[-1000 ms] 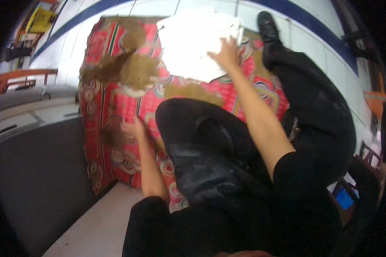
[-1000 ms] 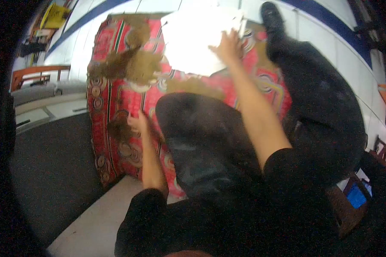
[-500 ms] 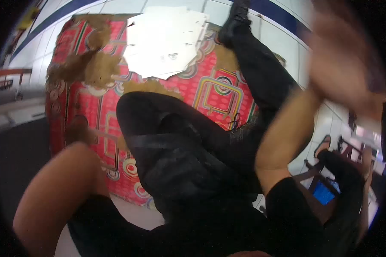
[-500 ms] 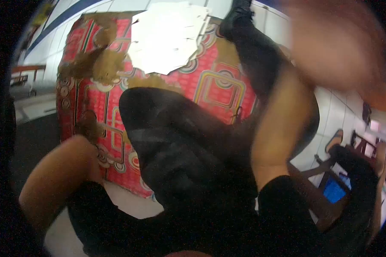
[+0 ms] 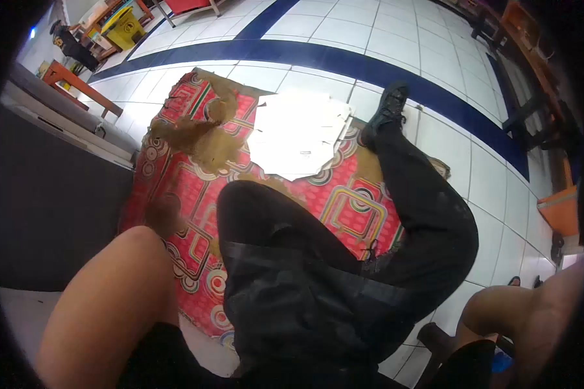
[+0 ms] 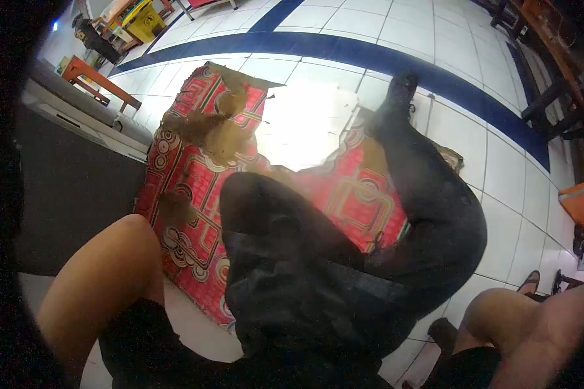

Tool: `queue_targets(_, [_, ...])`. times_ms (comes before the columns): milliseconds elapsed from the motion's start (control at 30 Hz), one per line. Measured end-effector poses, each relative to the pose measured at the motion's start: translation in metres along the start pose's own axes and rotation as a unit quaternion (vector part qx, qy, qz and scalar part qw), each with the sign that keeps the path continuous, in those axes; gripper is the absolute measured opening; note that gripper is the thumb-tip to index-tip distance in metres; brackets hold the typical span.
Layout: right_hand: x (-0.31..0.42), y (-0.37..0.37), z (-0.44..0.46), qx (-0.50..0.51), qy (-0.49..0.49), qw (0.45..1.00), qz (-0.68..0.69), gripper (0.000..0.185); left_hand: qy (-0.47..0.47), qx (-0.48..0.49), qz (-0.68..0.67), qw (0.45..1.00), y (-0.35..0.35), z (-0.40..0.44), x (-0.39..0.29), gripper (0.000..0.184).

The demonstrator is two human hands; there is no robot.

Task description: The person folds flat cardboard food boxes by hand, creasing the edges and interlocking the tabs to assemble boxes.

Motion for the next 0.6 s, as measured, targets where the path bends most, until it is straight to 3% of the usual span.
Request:
queue_targets(200, [0.04, 0.057, 0.004, -0.073, 0.083, 0.994, -0.006, 0.044, -0.026, -0.062, 0.013, 0.998, 0.023, 0.007, -0.044, 0.057])
queue_targets(333, [0.054, 0.086, 0.033, -0.103, 0.171, 0.98, 0.01, 0.048, 0.059, -0.169, 0.042, 0.983, 0.047, -0.014, -0.058, 0.058])
queue_targets(400, [0.059, 0.091, 0.049, -0.121, 0.226, 0.966, 0.018, 0.05, 0.249, -0.217, 0.047, 0.943, 0.036, -0.07, -0.045, 0.059])
queue_targets(433, [0.058, 0.09, 0.062, -0.119, 0.249, 0.961, 0.023, 0.051, 0.386, -0.21, 0.048, 0.897, 0.025, -0.109, -0.034, 0.06])
queue_targets(467, [0.057, 0.085, 0.07, -0.113, 0.27, 0.956, 0.031, 0.053, 0.552, -0.155, 0.087, 0.815, 0.01, -0.151, -0.034, 0.057])
queue_targets(533, [0.054, 0.061, 0.083, -0.045, 0.289, 0.954, 0.058, 0.055, 0.656, -0.17, -0.023, 0.735, -0.011, -0.221, -0.034, 0.054])
queue_targets(600, [0.046, 0.02, 0.08, 0.176, 0.231, 0.949, 0.124, 0.038, 0.678, -0.198, -0.078, 0.703, -0.016, -0.224, -0.035, 0.053])
Point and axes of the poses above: each hand's wrist, its own z-axis towards the middle knuckle, its own y-axis out of the back of the hand, x = y × z, the point moved 4 cm from there along z, towards the middle knuckle, and after that the axes turned 12 degrees about x, right-handed, at the moved point
